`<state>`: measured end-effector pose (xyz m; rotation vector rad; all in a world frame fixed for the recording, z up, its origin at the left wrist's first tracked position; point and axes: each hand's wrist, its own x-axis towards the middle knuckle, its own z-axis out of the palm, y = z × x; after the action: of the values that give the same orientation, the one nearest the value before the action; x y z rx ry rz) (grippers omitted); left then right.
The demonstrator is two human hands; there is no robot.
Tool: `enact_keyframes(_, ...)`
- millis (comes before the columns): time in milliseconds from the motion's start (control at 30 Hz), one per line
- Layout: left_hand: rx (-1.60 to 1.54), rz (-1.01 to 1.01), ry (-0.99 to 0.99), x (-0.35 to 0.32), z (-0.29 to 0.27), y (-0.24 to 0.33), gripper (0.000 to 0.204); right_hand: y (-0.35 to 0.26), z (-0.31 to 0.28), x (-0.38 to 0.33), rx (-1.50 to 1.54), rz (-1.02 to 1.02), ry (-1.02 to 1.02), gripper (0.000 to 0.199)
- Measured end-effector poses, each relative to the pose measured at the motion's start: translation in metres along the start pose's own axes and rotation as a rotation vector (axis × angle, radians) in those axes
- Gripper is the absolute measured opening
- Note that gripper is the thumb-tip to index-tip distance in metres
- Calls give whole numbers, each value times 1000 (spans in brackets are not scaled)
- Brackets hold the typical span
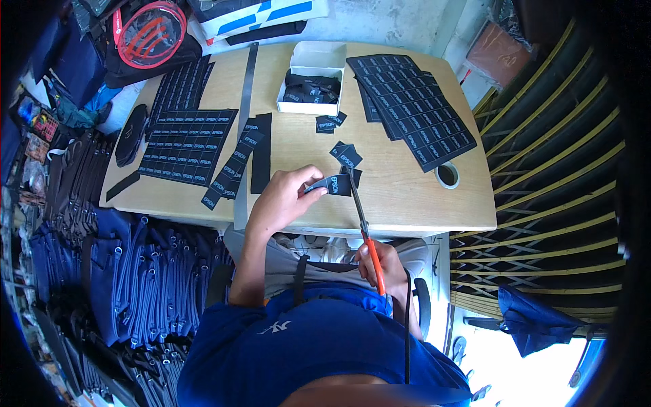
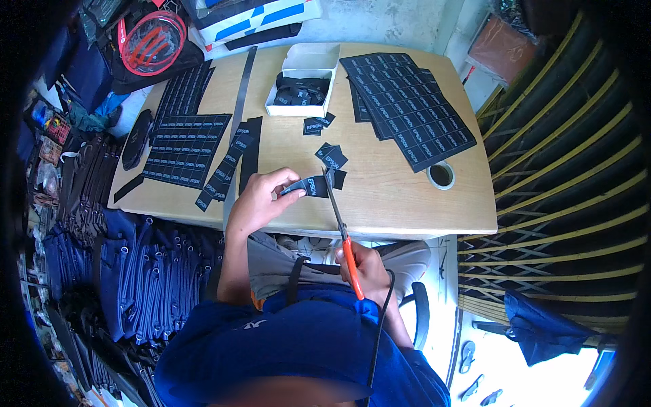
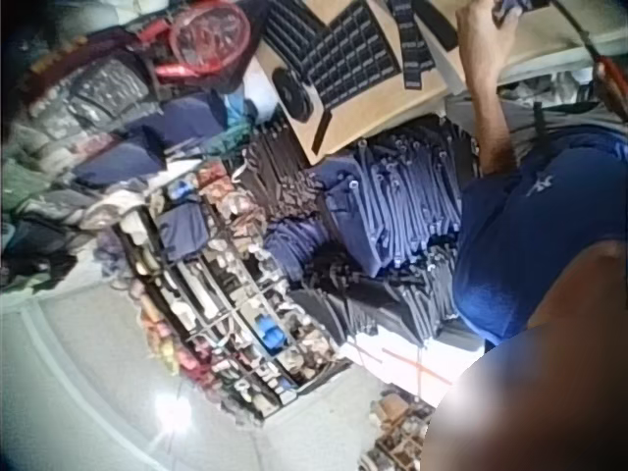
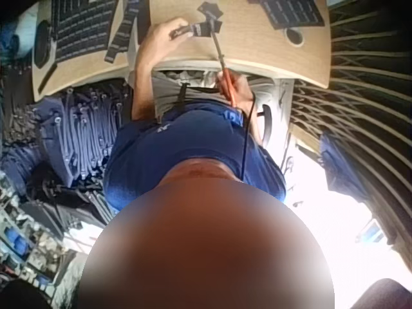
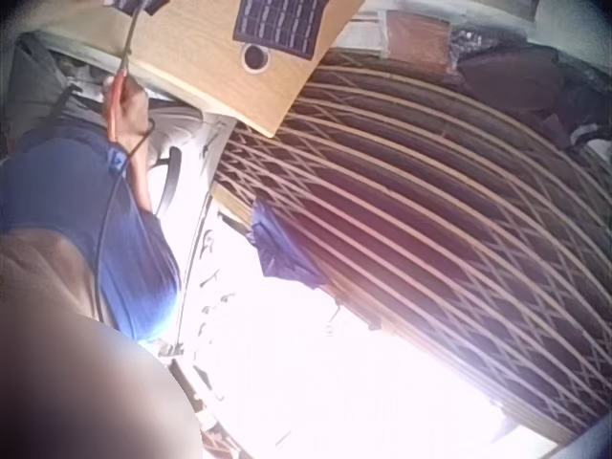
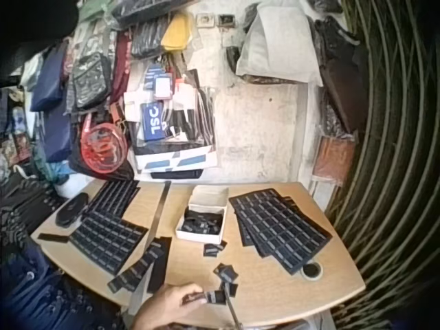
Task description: Cutting individual Epson brand labels from a sheet using a pair of scissors.
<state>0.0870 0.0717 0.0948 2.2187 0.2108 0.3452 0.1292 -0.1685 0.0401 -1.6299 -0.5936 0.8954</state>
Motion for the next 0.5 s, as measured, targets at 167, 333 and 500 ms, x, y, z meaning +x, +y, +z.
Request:
enact_keyframes(167,-113,19,-92,1,1,-8,18,-6,0,1,58,20,-33,39)
enact_keyframes(333,-249,-47,-65,2,7,-16,16,-5,-1,1,108,62,-60,40)
enact_keyframes(500,-377,-70,50,-2,13,-26,18,2,6,4,213,-46,-23,45)
